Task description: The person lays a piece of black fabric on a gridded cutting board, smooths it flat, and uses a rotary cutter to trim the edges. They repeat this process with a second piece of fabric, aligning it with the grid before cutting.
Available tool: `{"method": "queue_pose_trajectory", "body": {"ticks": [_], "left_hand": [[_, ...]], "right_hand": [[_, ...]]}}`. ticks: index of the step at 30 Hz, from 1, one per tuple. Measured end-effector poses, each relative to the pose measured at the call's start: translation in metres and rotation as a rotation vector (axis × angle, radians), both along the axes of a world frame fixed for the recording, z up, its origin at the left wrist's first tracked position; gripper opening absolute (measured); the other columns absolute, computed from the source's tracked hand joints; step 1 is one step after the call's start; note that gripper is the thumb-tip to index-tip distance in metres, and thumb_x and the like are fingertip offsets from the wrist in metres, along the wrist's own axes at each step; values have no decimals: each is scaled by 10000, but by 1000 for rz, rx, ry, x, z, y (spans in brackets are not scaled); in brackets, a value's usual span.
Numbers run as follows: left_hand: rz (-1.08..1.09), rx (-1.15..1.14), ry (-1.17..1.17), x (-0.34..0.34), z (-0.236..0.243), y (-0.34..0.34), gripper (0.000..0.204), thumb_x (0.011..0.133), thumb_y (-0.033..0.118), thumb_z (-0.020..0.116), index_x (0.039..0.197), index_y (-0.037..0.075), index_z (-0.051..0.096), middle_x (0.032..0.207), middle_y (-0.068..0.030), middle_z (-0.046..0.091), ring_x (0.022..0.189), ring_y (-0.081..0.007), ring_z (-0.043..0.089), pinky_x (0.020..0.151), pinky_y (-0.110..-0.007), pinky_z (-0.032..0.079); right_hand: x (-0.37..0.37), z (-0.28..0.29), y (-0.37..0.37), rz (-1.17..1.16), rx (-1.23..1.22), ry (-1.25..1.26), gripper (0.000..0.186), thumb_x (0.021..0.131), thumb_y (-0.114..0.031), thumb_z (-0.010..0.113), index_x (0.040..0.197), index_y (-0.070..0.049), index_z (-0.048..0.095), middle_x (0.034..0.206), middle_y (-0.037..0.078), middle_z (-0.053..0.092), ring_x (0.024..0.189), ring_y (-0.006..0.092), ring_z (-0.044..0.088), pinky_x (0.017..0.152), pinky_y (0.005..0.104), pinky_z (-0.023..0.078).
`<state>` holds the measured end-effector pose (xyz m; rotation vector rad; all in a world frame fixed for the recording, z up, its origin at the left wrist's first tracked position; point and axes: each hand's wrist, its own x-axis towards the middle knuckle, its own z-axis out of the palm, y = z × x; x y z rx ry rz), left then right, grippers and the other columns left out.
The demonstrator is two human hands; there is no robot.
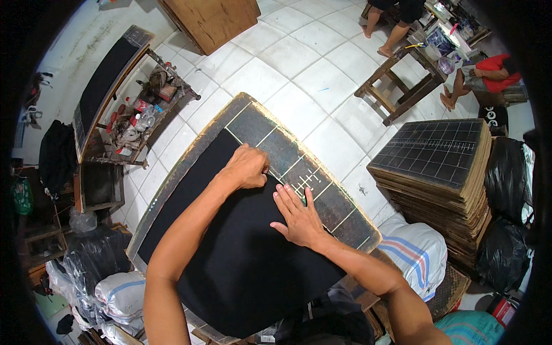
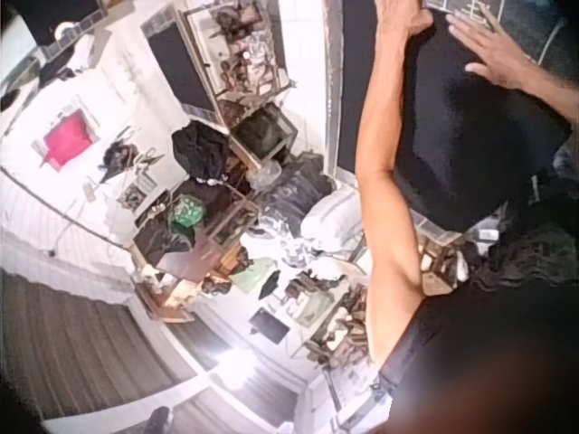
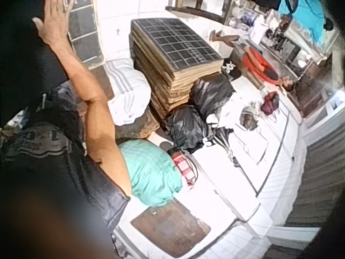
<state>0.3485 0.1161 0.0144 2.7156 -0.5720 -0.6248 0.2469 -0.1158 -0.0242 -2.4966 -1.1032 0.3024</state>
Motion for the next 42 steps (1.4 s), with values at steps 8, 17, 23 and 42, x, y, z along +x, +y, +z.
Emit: {"method": "queue_pose_trajectory", "body": {"ticks": [8, 17, 23, 42], "left_hand": [[18, -59, 34, 13, -8, 3, 124, 678, 169, 785, 702, 67, 717, 785, -113, 696, 850, -324, 667, 805, -439, 491], [50, 12, 19, 28, -6, 28, 98, 634, 126, 730, 704, 59, 724, 777, -137, 708, 830, -332, 678, 786, -446, 503], [40, -45, 1, 33, -10, 29, 121, 652, 169, 761, 690, 64, 713, 760, -124, 704, 825, -329, 676, 771, -440, 505], [88, -80, 10, 44, -10, 56, 78, 672, 119, 753, 716, 62, 723, 757, -109, 697, 760, -322, 679, 699, -435, 508]], "right_hand": [[-12, 6, 39, 234, 114, 77, 749, 916, -461, 643, 1474, -9, 433, 1603, 135, 354, 1505, 277, 294, 1175, 621, 221], [13, 3, 39, 13, 34, -19, 810, 927, -506, 605, 1515, 3, 378, 1625, 163, 306, 1519, 288, 259, 1201, 618, 160], [5, 5, 69, 268, 200, 33, 722, 936, -453, 613, 1468, 1, 431, 1598, 156, 354, 1509, 287, 282, 1203, 585, 196], [29, -20, 70, 36, 248, -81, 754, 930, -467, 620, 1483, 5, 419, 1588, 163, 370, 1500, 299, 302, 1191, 608, 193]]}}
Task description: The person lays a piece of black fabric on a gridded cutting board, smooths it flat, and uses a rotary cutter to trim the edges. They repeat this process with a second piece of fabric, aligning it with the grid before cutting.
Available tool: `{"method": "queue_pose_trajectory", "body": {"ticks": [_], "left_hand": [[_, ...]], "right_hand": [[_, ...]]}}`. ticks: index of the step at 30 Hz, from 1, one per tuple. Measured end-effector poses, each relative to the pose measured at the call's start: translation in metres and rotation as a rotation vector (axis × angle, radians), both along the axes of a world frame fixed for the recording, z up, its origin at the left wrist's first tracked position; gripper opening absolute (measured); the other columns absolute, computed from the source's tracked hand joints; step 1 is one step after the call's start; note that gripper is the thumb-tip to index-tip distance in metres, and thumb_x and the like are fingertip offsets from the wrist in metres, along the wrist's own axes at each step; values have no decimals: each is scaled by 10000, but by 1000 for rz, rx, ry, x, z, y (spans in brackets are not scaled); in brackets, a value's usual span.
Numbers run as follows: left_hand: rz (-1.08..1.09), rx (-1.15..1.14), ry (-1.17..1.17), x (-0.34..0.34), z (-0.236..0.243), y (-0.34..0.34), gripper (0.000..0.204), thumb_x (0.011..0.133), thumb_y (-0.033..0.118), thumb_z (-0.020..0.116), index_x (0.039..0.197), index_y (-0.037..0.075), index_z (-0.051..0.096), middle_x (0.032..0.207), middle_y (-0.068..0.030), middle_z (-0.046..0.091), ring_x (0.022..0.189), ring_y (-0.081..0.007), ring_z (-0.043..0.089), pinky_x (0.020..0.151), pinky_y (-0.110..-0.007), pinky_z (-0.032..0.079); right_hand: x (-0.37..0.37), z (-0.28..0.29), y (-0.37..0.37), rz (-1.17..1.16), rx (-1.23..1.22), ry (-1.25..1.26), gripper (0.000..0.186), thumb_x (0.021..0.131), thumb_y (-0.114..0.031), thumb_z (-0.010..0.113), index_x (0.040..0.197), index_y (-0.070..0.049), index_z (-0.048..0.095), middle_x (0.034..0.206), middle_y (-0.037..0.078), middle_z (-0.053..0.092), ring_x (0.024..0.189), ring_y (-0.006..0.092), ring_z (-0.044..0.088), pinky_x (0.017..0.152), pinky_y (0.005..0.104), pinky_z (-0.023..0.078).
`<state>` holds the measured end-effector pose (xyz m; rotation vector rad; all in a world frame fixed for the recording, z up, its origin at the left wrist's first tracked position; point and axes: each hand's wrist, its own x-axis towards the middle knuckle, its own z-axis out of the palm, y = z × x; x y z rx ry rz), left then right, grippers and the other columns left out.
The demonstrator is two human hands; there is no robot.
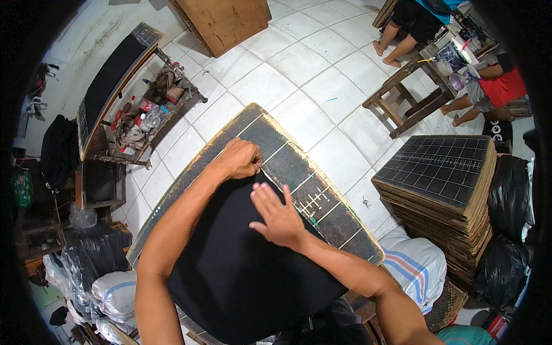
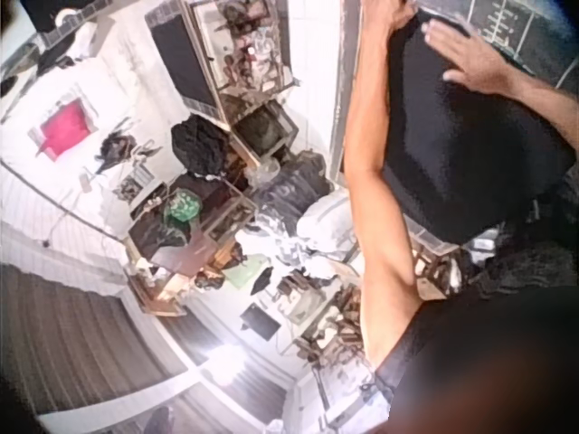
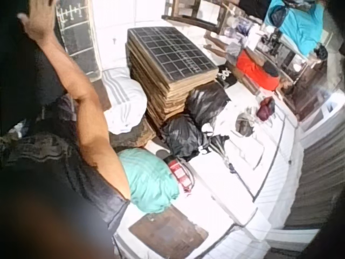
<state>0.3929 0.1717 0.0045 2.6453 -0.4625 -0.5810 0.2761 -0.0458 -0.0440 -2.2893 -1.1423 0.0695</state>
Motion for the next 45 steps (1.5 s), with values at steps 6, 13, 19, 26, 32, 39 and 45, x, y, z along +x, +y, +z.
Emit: {"method": "queue_pose_trajectory", "body": {"ticks": [6, 13, 19, 26, 32, 39, 45], "left_hand": [[84, -63, -130, 5, 13, -2, 150, 698, 128, 737, 829, 55, 731, 851, -157, 719, 852, -361, 679, 795, -460, 510], [746, -330, -588, -72, 31, 68, 265, 820, 153, 775, 1037, 12, 716, 1031, -150, 711, 1017, -297, 664, 932, -375, 496], [1409, -313, -652, -153, 7, 62, 343, 877, 175, 754, 1161, -5, 687, 1133, -163, 704, 1103, -288, 651, 992, -371, 472], [1457, -129, -631, -248, 10, 63, 438, 866, 130, 756, 1262, -14, 635, 1284, -189, 635, 1217, -312, 595, 1074, -390, 431], [1364, -184, -719, -221, -6, 26, 488, 890, 145, 741, 1329, -7, 591, 1358, -185, 597, 1290, -323, 550, 1108, -402, 411], [1078, -386, -746, -118, -15, 21, 337, 889, 144, 691, 1189, -8, 681, 1230, -192, 669, 1178, -361, 611, 1045, -410, 453], [878, -187, -572, -53, -23, 27, 239, 843, 192, 735, 996, 9, 748, 984, -148, 674, 978, -342, 610, 879, -446, 481]], "right_hand": [[-7, 16, 34, 267, -51, 108, 761, 928, -480, 607, 1463, 31, 429, 1589, 210, 341, 1489, 345, 298, 1174, 612, 232], [66, 19, 31, -95, -266, -184, 760, 985, -543, 494, 1525, -29, 348, 1646, 158, 247, 1544, 320, 178, 1188, 661, 121], [25, 20, 56, 735, -18, 65, 802, 902, -532, 633, 1517, -76, 396, 1624, 145, 310, 1521, 311, 249, 1201, 599, 193], [131, 53, 77, -76, -251, -197, 746, 1010, -484, 486, 1522, 35, 333, 1646, 211, 217, 1547, 358, 139, 1206, 620, 122], [72, 9, 79, 136, -203, -90, 801, 1005, -496, 501, 1540, 59, 282, 1654, 235, 172, 1546, 376, 134, 1201, 634, 111], [50, 43, 121, -235, 8, -12, 719, 967, -370, 597, 1489, 63, 358, 1603, 261, 272, 1510, 399, 221, 1182, 629, 165], [27, 5, 48, -562, 214, -28, 346, 872, -158, 698, 1178, -11, 636, 1201, 155, 619, 1126, 342, 563, 972, 473, 392]]}}
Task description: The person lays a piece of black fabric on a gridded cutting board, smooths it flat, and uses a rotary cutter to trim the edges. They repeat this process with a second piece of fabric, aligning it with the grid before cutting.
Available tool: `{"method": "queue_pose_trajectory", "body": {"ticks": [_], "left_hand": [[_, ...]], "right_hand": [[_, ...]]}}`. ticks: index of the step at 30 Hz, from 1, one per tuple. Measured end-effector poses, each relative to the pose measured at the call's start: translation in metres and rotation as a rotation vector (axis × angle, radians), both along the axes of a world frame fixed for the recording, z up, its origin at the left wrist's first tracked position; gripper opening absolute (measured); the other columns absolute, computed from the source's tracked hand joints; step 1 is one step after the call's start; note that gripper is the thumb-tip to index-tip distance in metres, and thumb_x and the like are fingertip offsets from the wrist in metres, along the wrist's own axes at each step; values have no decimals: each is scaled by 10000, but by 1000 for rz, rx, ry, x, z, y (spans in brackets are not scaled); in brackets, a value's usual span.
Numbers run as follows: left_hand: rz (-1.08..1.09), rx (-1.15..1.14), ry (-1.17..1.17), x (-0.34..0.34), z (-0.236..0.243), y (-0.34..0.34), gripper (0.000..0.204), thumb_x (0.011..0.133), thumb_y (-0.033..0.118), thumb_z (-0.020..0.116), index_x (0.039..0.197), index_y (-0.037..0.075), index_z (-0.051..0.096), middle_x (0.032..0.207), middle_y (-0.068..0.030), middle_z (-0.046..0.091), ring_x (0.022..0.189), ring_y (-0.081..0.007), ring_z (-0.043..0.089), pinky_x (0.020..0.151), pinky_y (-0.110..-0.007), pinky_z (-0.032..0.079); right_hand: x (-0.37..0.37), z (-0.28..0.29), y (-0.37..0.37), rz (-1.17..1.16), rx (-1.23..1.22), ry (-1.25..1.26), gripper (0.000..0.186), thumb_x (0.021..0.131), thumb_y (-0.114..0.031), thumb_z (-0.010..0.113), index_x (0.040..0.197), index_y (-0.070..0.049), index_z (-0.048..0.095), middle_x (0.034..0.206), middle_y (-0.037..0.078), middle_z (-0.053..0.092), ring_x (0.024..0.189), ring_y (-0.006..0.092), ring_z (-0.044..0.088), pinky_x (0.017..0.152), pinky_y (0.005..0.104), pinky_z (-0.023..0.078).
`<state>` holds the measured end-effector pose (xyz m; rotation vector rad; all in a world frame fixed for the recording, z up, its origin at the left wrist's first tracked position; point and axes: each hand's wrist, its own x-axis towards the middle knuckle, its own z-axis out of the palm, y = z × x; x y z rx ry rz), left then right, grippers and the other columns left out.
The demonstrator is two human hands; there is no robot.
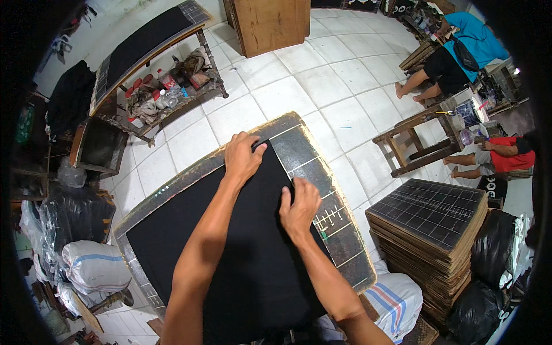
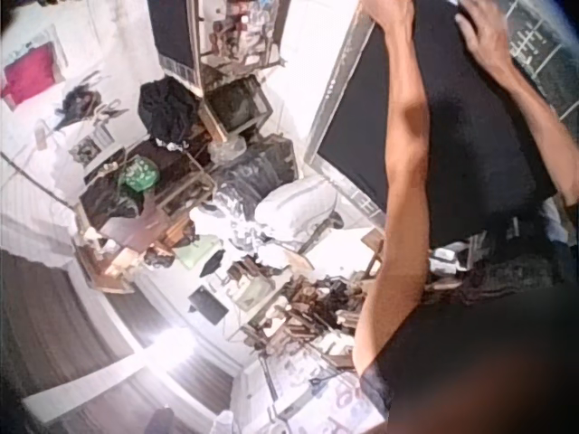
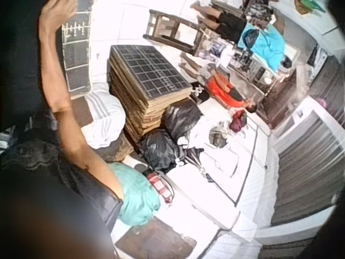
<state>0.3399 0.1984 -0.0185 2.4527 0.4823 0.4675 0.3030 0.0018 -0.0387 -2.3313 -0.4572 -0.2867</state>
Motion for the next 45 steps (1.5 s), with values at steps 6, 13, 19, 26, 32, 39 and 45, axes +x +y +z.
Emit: {"method": "queue_pose_trajectory", "body": {"ticks": [6, 13, 19, 26, 32, 39, 45], "left_hand": [[-68, -62, 156, 23, 0, 2, 162, 857, 177, 736, 868, 15, 734, 903, -140, 669, 901, -291, 622, 818, -425, 485], [-190, -560, 156, 24, -4, 21, 134, 911, 93, 706, 978, -17, 669, 872, -63, 675, 758, -117, 597, 680, -280, 482], [-192, -864, 80, 25, -8, 29, 147, 886, 23, 718, 1015, -22, 665, 879, -46, 674, 795, -98, 607, 707, -253, 498], [104, -335, -109, -1, 1, 16, 302, 872, 67, 697, 1169, 16, 673, 1123, -143, 698, 1018, -248, 668, 911, -358, 517], [-66, 37, -34, -35, -9, -12, 459, 937, 110, 574, 1374, -28, 549, 1459, -205, 522, 1420, -367, 415, 1193, -489, 293], [-215, 246, 214, -34, -22, -16, 624, 977, 192, 548, 1535, 0, 345, 1655, -147, 241, 1545, -326, 170, 1235, -579, 105], [-305, 335, 309, -35, -22, -14, 834, 921, 358, 641, 1568, -5, 259, 1679, -154, 150, 1561, -317, 91, 1240, -591, 66]], "right_hand": [[39, -30, 14, 39, 89, -26, 289, 853, -113, 700, 1123, -21, 655, 1140, 130, 642, 1075, 319, 578, 927, 449, 416], [75, 9, 48, 177, 96, 56, 460, 850, -170, 711, 1285, -40, 632, 1186, 110, 667, 1103, 302, 578, 943, 436, 425], [99, 0, 67, 267, 169, 376, 547, 808, -132, 748, 1338, -74, 624, 916, 84, 703, 906, 235, 657, 851, 387, 499], [92, 0, 69, 206, 181, 222, 547, 799, -86, 738, 1325, -27, 601, 823, 118, 695, 753, 281, 691, 753, 403, 540], [93, 5, 79, 129, 112, 220, 513, 802, -84, 718, 1296, -1, 603, 848, 165, 709, 806, 371, 695, 767, 474, 531], [93, 13, 76, 117, 141, 370, 567, 792, -136, 738, 1322, -6, 581, 872, 159, 702, 825, 351, 691, 765, 461, 531], [87, 22, 63, 120, 53, 410, 624, 779, -158, 773, 1351, -26, 562, 895, 132, 691, 841, 327, 685, 762, 441, 532]]}}
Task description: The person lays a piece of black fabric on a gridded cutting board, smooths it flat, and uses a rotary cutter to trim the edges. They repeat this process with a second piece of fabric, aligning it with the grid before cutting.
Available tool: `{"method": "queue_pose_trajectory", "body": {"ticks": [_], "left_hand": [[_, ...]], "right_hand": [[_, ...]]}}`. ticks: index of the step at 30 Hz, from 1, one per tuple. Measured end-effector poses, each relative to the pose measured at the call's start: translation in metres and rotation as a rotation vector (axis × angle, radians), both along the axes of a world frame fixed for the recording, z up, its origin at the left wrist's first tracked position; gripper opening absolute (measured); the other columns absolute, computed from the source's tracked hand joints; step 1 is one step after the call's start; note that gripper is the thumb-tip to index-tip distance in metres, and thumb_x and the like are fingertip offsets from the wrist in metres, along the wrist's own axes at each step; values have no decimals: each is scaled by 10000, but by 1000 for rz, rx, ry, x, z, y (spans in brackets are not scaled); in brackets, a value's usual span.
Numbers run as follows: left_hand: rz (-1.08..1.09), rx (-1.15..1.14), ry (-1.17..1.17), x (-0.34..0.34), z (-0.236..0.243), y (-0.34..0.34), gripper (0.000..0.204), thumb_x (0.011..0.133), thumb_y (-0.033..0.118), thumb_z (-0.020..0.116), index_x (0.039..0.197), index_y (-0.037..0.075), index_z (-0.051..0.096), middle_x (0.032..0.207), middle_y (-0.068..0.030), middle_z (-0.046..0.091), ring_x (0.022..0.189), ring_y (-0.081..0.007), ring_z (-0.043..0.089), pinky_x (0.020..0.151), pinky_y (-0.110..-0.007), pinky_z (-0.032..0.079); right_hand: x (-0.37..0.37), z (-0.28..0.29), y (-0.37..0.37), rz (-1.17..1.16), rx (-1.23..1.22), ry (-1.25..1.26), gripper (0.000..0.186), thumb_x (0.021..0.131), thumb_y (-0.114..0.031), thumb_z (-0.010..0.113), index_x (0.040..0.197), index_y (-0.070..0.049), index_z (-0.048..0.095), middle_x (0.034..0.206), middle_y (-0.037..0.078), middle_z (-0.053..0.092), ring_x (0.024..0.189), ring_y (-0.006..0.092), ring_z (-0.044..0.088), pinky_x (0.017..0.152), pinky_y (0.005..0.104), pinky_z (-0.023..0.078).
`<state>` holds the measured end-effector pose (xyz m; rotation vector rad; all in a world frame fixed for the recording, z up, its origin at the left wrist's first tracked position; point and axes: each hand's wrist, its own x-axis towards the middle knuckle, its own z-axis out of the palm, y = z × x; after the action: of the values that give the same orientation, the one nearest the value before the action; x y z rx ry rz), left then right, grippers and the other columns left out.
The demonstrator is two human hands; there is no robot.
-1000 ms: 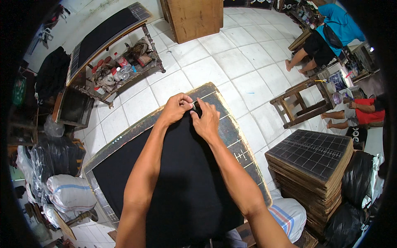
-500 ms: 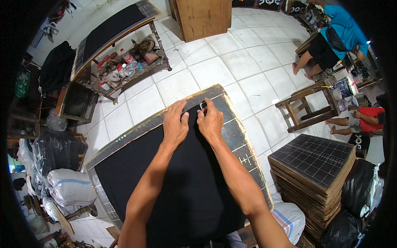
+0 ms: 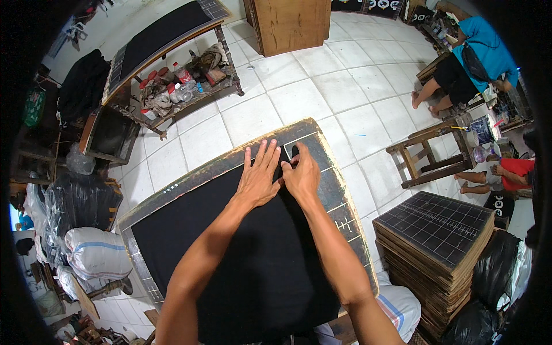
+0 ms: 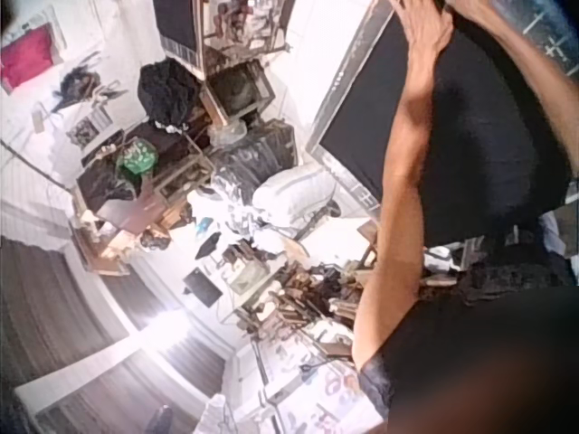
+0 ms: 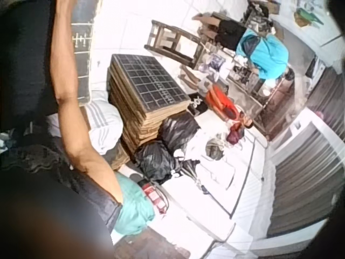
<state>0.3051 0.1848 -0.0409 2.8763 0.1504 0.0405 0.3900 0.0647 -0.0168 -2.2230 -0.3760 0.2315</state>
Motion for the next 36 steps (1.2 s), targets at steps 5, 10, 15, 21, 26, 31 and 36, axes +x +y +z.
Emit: {"method": "queue_pose_trajectory", "body": {"ticks": [5, 10, 15, 21, 26, 31, 36], "left_hand": [[-68, -5, -38, 2, -1, 3, 958, 888, 510, 647, 1573, -17, 233, 1684, -164, 117, 1564, -320, 65, 1243, -590, 44], [-72, -17, -6, 1, 1, 2, 1038, 853, 582, 658, 1572, -30, 225, 1683, -172, 114, 1565, -317, 64, 1245, -583, 30], [-82, 45, 40, 3, 4, -6, 996, 818, 428, 700, 1571, -27, 232, 1678, -178, 132, 1563, -317, 87, 1250, -570, 28], [-42, -8, 58, 0, 3, -19, 950, 791, 289, 679, 1559, -52, 237, 1667, -206, 152, 1562, -329, 90, 1250, -561, 31], [54, -97, -19, -4, -6, -42, 855, 834, 204, 607, 1548, -86, 236, 1659, -237, 151, 1561, -356, 83, 1248, -544, 57], [68, -55, -18, -10, -8, -52, 838, 893, 298, 581, 1549, -87, 229, 1654, -257, 143, 1558, -366, 87, 1244, -549, 58], [165, -48, 26, -18, -2, -80, 893, 909, 414, 587, 1550, -88, 220, 1649, -289, 115, 1553, -404, 68, 1233, -572, 43]], "right_hand": [[-5, -2, -14, 43, -43, 67, 599, 777, -137, 763, 1333, -20, 574, 868, 136, 696, 817, 328, 695, 761, 439, 540], [-8, -6, -19, 30, -23, 27, 551, 786, -112, 741, 1306, -14, 586, 875, 150, 700, 807, 336, 699, 752, 446, 544], [-14, -12, -20, 2, 25, -121, 532, 786, -92, 722, 1297, -32, 585, 838, 149, 692, 781, 337, 692, 727, 444, 542], [-20, -23, -23, 33, 39, -84, 534, 782, -78, 708, 1298, -46, 578, 837, 149, 686, 764, 342, 683, 720, 453, 536], [-18, -17, -32, 50, 32, -115, 544, 778, -78, 704, 1306, -51, 576, 832, 152, 692, 767, 346, 686, 727, 463, 534], [-20, -10, -39, 65, -15, -44, 546, 774, -80, 690, 1307, -46, 577, 827, 162, 698, 777, 354, 697, 727, 461, 539], [-17, -19, -44, 59, -10, 0, 508, 785, -68, 654, 1286, -19, 587, 830, 165, 696, 789, 350, 696, 748, 454, 541]]}}
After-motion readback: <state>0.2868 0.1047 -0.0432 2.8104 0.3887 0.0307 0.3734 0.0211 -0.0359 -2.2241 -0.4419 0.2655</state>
